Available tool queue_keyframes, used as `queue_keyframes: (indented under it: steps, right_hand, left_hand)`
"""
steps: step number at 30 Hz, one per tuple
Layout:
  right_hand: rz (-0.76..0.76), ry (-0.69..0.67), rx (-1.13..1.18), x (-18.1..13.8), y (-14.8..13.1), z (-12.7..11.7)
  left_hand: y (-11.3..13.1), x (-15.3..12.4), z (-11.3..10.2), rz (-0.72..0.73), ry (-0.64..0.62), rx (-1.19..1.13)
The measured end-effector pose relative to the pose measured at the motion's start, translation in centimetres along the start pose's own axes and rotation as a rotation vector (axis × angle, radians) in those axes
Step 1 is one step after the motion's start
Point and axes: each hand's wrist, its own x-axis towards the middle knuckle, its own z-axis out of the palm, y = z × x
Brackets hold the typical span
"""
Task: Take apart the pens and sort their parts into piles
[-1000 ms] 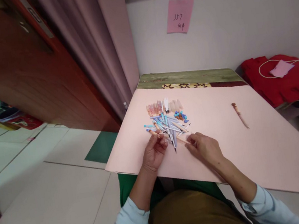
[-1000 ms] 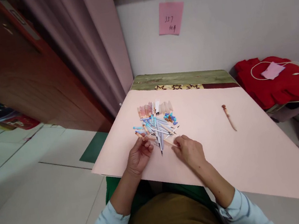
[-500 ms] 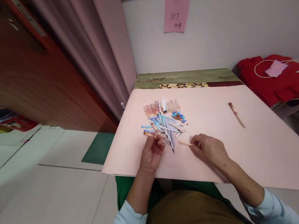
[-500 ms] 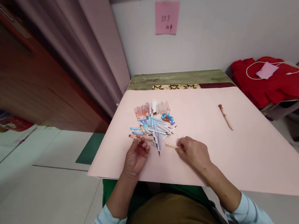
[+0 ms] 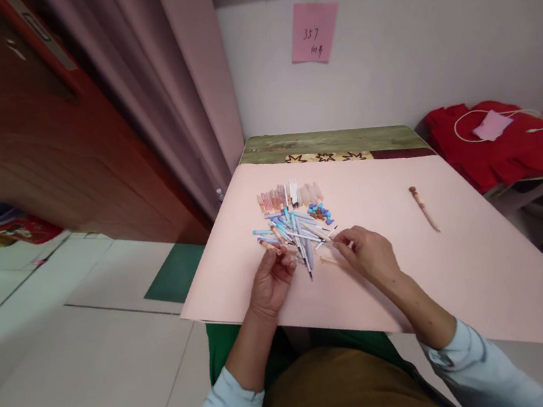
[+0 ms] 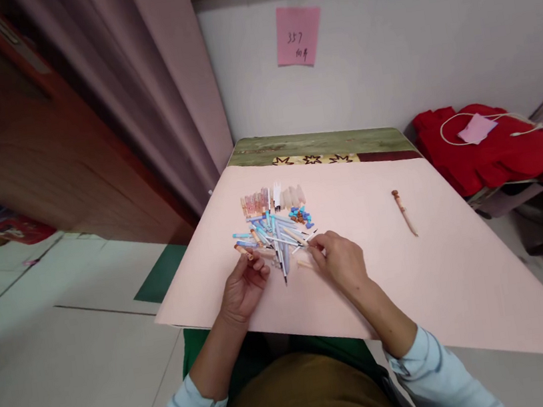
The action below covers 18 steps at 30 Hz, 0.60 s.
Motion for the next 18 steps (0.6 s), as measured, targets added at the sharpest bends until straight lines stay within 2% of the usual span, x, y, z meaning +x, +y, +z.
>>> queue_keyframes:
  steps: [5,8,14,18]
  right_hand:
    - [-0.019,-0.066,-0.122,2.3,-3.0,2.1]
    - [-0.015,-0.101,-0.192,2.9,-3.8,2.6]
    - [-0.097,-0.044,-0.074,1.6,-4.7,1.5]
    - [-0.174,-0.094,0.004,0.1,-5.7,1.5]
  left_hand:
    - [-0.1,0.1,-0.3,-0.002,0.011,0.011]
    - [-0.1,0.1,-0.6,-0.003,0.006,0.015]
    - [0.1,0.1,-0.5,-0.032,0.026,0.042]
    - [0.2,0.1,-0.6,-0.041,0.041,0.043]
